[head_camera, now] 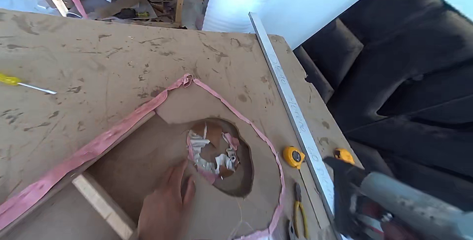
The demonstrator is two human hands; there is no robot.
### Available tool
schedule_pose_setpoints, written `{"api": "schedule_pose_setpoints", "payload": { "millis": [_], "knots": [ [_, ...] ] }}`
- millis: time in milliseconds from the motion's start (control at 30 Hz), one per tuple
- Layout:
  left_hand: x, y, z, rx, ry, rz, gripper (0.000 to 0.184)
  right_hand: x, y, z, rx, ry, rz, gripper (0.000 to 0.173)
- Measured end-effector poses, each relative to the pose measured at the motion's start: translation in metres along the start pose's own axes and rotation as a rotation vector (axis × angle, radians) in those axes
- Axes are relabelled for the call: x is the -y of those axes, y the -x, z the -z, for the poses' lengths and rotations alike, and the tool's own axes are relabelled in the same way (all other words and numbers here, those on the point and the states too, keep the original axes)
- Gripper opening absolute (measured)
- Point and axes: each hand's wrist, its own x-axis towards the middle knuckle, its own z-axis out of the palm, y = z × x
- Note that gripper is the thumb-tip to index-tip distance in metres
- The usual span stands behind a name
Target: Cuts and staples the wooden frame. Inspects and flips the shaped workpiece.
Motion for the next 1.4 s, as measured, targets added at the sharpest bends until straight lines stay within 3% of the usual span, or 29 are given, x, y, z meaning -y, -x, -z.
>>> {"api": "schedule_pose_setpoints", "payload": {
  "millis": [67,133,233,367,733,1400],
  "knots": [
    [0.003,0.002,0.001,0.014,0.064,-0.005,0.045,0.038,-0.06,-0.015,0.149,0.014,0.057,0.032],
    [0.005,-0.002,0.001,0.026,0.13,0.0,0.043,0.061,-0.11,-0.045,0.272,0.212,0.046,0.035],
    [0.006,-0.006,0.0,0.065,0.18,0.015,0.041,0.043,-0.163,-0.104,0.225,0.428,0.082,0.033],
    [0.008,-0.008,0.002,0.056,0.204,0.007,0.039,0.048,-0.209,-0.143,0.319,0.442,-0.169,0.03],
    [0.015,-0.003,0.011,0.083,0.286,0.004,0.048,0.07,-0.23,-0.165,0.338,0.564,-0.345,0.021],
    [0.019,-0.001,0.012,0.057,0.247,-0.024,0.05,0.068,-0.205,-0.149,0.399,0.346,-0.584,0.029]
  ]
}}
